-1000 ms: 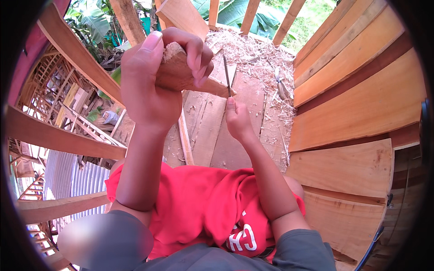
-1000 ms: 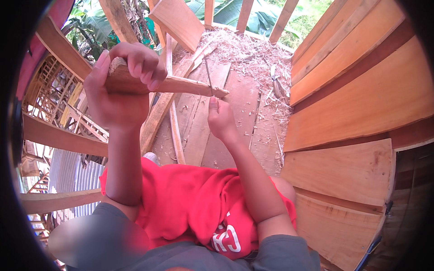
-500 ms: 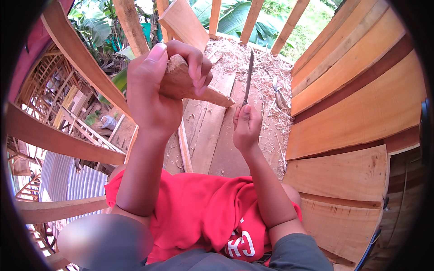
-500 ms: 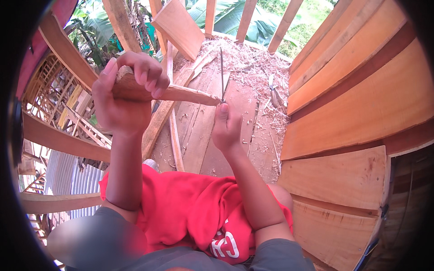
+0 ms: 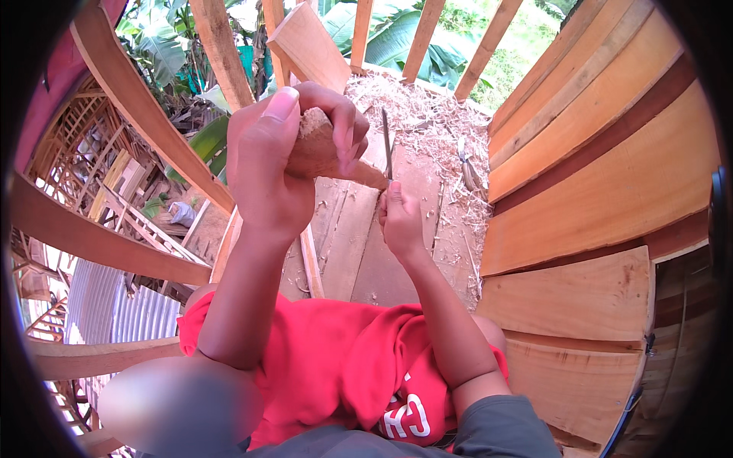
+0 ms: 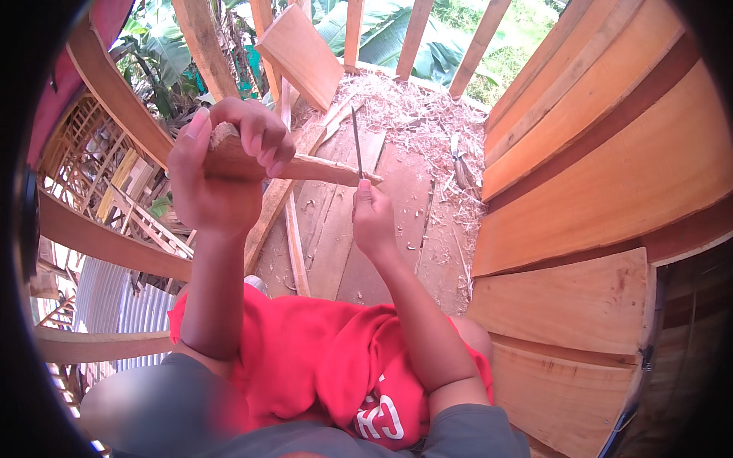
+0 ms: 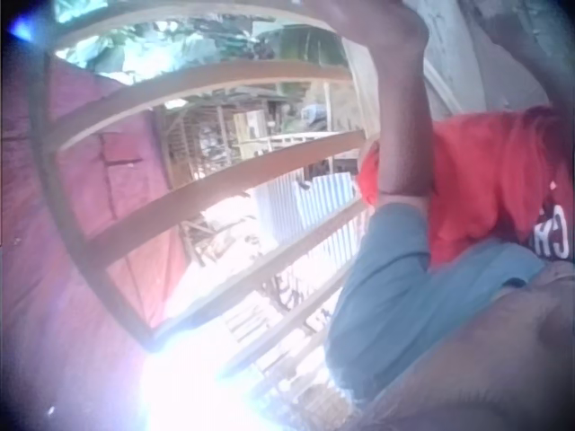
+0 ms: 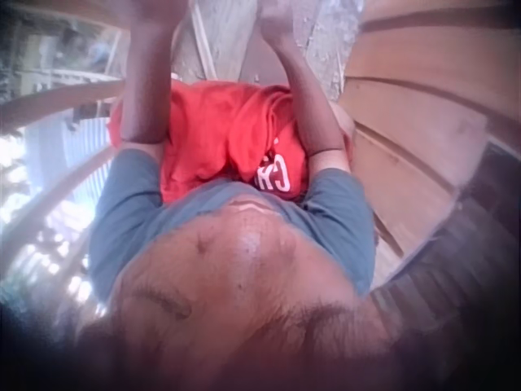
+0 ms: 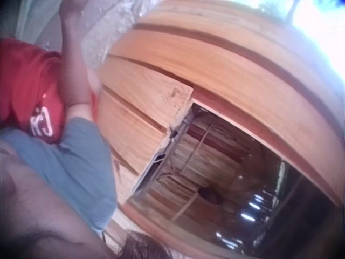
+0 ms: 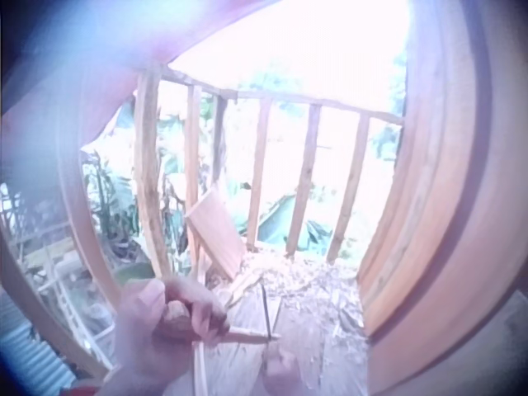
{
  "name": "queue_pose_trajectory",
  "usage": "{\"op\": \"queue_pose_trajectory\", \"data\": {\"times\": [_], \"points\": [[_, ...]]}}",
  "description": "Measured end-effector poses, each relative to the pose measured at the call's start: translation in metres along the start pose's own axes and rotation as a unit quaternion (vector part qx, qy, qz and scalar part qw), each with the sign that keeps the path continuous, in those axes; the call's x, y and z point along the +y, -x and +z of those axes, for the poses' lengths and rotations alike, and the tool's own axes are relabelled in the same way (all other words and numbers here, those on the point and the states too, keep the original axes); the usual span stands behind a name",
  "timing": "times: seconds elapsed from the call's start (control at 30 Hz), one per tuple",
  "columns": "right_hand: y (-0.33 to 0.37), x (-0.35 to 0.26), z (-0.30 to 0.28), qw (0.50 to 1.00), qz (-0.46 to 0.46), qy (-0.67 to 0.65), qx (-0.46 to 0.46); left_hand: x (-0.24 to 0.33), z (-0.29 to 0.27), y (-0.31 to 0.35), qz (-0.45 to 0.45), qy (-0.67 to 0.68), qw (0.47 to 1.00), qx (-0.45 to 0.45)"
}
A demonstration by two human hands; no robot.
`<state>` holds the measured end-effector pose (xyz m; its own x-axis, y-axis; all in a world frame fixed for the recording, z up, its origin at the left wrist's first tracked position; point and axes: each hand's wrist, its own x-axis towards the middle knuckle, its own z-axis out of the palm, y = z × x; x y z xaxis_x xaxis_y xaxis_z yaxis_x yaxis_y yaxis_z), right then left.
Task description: The person is carving a small wooden stick using a knife. They hold the stick in their left hand and use the knife in their right hand to shave off thin layers of wood, creating a pointed tip. The person rotates the stick periodically to shape it evenly.
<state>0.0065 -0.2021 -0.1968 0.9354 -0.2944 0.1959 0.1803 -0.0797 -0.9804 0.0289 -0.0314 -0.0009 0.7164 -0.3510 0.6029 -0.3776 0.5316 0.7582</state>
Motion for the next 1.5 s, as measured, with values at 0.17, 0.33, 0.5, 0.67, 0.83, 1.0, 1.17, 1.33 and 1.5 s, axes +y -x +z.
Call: {"op": "queue_pose_trajectory", "data": {"times": [0.17,0.33,0.5,0.67,0.83,1.0,1.17,1.33,1.5], "points": [[0.011,0.003,-0.009,0.999,-0.023,0.041,0.014,-0.002,0.003,0.000,0.004,0.011,0.998,-0.057],[0.001,-0.007,-0.010,1.000,0.007,0.020,0.000,-0.002,-0.004,0.000,0.000,0.013,1.000,-0.018],[-0.003,0.042,-0.009,0.998,0.050,-0.026,-0.039,-0.002,0.004,-0.001,-0.003,0.025,0.999,-0.036],[0.001,-0.001,-0.013,0.998,0.024,0.057,-0.030,-0.003,-0.004,0.001,0.000,0.031,0.999,-0.025],[-0.011,0.044,-0.026,0.995,0.018,0.086,-0.051,-0.005,0.000,0.000,-0.008,0.043,0.999,-0.015],[0.002,-0.016,-0.015,0.992,-0.076,0.096,-0.025,-0.004,-0.007,-0.001,0.000,0.035,0.999,-0.012],[-0.010,0.002,-0.011,0.987,0.009,0.157,-0.011,-0.006,-0.007,0.000,0.007,0.049,0.999,0.011],[-0.005,0.035,-0.015,0.998,0.011,0.065,-0.001,-0.006,0.003,-0.001,-0.001,0.049,0.999,-0.019],[-0.004,-0.025,-0.010,0.994,0.032,0.105,-0.006,-0.005,-0.007,-0.001,0.002,0.050,0.999,0.000]]}}
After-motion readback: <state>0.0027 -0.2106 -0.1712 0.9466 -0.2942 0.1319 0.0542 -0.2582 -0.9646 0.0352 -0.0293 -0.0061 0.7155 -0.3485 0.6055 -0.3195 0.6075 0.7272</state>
